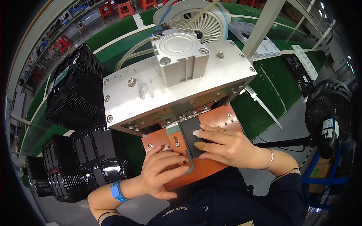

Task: The person places small black rectangular components into a metal jig on a workbench. They press each component into place and then move it to a stack of similar items. The person repeats this process for multiple units, handling them one at a time.

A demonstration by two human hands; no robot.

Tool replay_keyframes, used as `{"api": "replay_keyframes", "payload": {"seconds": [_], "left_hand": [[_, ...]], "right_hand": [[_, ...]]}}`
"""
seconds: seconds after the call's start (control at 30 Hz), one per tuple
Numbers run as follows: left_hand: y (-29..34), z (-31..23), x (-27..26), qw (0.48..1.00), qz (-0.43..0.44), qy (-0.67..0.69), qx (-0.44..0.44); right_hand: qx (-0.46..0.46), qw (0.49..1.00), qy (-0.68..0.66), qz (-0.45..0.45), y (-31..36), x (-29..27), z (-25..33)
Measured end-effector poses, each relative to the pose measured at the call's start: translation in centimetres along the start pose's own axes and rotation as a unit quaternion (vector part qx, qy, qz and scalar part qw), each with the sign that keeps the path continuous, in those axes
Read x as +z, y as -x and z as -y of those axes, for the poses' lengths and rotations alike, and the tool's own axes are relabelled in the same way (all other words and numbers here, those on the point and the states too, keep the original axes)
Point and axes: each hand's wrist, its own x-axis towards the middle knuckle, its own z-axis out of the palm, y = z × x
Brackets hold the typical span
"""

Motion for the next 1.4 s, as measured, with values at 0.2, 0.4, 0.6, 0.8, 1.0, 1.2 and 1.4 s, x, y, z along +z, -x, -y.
{"api": "replay_keyframes", "payload": {"seconds": [0.2,0.4,0.6,0.8,1.0,1.2,1.4], "left_hand": [[0.3,-0.1,0.2,1.000,0.008,0.001,-0.005],[-0.5,-0.2,-0.3,0.999,0.032,0.004,-0.015],[-1.5,-1.3,-0.8,0.996,-0.007,0.032,-0.084],[-1.8,-4.1,-1.6,0.920,-0.099,0.226,-0.304],[5.1,-6.2,-4.7,0.875,-0.301,0.088,-0.370],[17.7,-3.8,-10.7,0.688,-0.473,-0.326,-0.443],[18.6,-5.1,-9.2,0.629,-0.332,-0.481,-0.512]], "right_hand": [[0.055,0.997,-0.019,0.043,-0.3,-0.2,1.3],[0.235,0.883,-0.404,0.051,-1.4,-2.1,2.5],[0.348,0.818,-0.457,-0.023,-2.5,-1.3,-0.6],[0.278,0.843,-0.457,-0.061,-2.8,-1.1,2.5],[0.073,0.925,-0.372,0.016,-8.9,3.1,7.4],[-0.294,0.953,0.073,-0.002,-18.5,11.5,6.9],[-0.324,0.882,0.292,0.176,-21.5,15.0,7.8]]}}
